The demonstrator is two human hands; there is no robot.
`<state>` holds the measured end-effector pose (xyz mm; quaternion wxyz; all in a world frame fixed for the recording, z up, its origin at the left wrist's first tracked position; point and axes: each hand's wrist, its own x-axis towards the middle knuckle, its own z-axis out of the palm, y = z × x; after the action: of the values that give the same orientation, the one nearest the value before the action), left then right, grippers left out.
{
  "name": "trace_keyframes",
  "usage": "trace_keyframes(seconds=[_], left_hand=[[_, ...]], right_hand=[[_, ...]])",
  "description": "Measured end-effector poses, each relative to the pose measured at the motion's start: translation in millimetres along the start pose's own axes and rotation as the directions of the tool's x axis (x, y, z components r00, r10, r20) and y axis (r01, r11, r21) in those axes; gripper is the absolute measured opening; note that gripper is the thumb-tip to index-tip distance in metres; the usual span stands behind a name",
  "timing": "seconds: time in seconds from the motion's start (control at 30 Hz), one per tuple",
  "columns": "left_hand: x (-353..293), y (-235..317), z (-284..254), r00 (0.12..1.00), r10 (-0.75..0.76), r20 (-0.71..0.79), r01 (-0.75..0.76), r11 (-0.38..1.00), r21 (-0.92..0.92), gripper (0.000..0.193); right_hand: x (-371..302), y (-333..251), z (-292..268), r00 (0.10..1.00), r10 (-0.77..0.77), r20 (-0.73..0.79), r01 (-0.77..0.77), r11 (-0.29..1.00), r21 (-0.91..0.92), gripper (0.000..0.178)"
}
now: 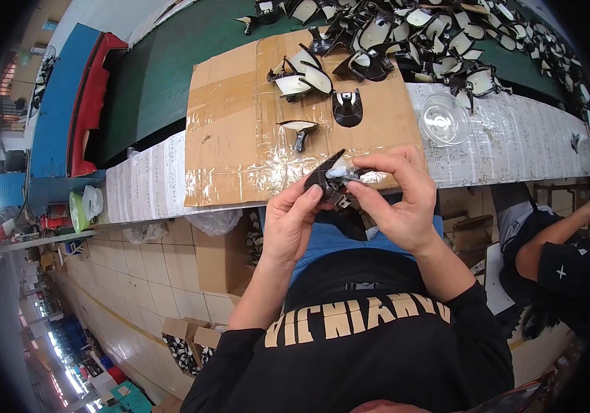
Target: Assembling and fitting small black shoe components at a factory workbench.
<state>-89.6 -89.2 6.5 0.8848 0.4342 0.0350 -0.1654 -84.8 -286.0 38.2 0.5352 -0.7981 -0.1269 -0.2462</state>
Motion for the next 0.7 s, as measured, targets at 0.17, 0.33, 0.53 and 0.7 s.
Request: trace_keyframes(seconds=[0.17,0.33,0.53,0.7], left_hand=[[-1.2,0.8,1.8,1.0,0.021,-0.023,-0.019,0.997,0.077,0.03],[-2.3,0.0,0.4,0.999,0.022,-0.034,-0.018,0.994,0.105,0.03],[-1.6,-0.3,-1.5,0.998,0.033,-0.048,-0.027,0.992,0.125,0.03],[1.3,8.5,5.5,0.992,-0.119,-0.034,0.117,0.991,-0.066,0.033]], right_hand=[[3.0,1.5,-2.1,0.997,-0.057,-0.048,0.052,0.994,-0.091,0.03],[3.6,6.5,-3.9,0.996,-0.049,-0.079,0.039,0.992,-0.121,0.03],[7.7,7.9,-8.1,0.992,-0.021,-0.123,0.002,0.989,-0.149,0.029],[1.4,5.7,-11.1,0.99,0.041,-0.132,-0.05,0.997,-0.066,0.029]])
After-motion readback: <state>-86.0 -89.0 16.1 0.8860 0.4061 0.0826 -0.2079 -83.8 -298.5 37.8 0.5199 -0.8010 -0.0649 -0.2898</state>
